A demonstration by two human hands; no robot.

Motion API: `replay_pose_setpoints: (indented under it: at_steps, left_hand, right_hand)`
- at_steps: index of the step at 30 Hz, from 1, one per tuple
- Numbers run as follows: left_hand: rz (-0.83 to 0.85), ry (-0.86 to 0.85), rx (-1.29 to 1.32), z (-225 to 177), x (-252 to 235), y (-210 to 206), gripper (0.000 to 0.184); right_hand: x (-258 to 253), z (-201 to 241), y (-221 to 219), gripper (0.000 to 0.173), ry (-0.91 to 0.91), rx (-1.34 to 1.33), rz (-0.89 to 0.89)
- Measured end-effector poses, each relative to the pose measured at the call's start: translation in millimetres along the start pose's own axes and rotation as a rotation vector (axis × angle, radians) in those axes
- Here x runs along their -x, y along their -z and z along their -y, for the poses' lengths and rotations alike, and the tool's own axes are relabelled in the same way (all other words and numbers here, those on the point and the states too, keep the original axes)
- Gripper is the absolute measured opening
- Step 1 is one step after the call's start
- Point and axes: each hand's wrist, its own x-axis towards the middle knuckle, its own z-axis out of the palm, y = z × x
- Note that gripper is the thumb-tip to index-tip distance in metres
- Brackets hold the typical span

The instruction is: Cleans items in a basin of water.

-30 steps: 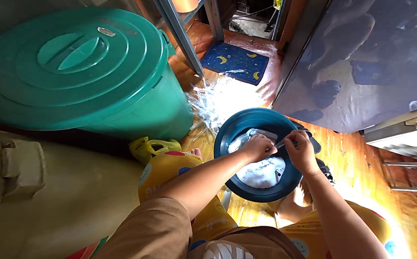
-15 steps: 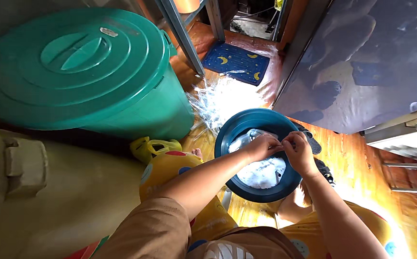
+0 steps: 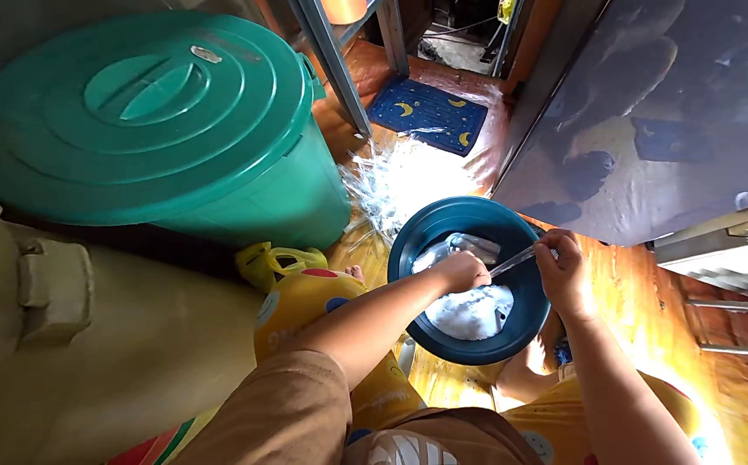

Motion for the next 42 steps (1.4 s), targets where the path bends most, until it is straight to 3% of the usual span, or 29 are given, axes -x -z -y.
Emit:
replay_pose_setpoints:
  at_steps: [7, 11, 14, 20, 27, 30, 34, 38, 42]
  left_hand:
    - [-0.23, -0.094, 0.892, -45, 11, 24, 0.029]
    - [-0.274, -0.063, 0.781, -40, 6, 19, 0.038]
    - [-0.339, -0.021, 0.677, -38, 3, 19, 0.038]
    - [-0.322, 0.006, 0.581, -32, 2, 19, 0.036]
    - [-0.245, -0.005, 0.407, -23, 1, 19, 0.035]
    - [-0.18, 0.057, 0.132, -19, 2, 23, 0.031]
    - [-0.2, 0.308, -0.011, -18, 1, 33, 0.027]
    - [-0.288, 0.271, 0.271, -29, 7, 54, 0.026]
    - [-0.239, 0.107, 0.752, -44, 20, 61, 0.022]
  right_hand:
    - [10, -8, -26, 0.01, -0.018, -0.036, 0.128]
    - [9, -8, -27, 0.012, -0.025, -0.003, 0.084]
    - [6, -9, -24, 0.012, -0.129, -0.068, 0.046]
    - [-5, -7, -9, 0.011, -0.504, -0.504, -0.144]
    - [-12, -8, 10, 0.014, -0.603, -0.848, -0.337]
    - [-2, -9, 5, 0.02, -0.445, -0.906, -0.197]
    - [29, -8, -22, 0.02, -0.286, -0.998, 0.2]
    - [63, -12, -56, 0.019, -0.456, -1.199, 0.419]
    - [66, -37, -65, 0.02, -0.561, -1.329, 0.37]
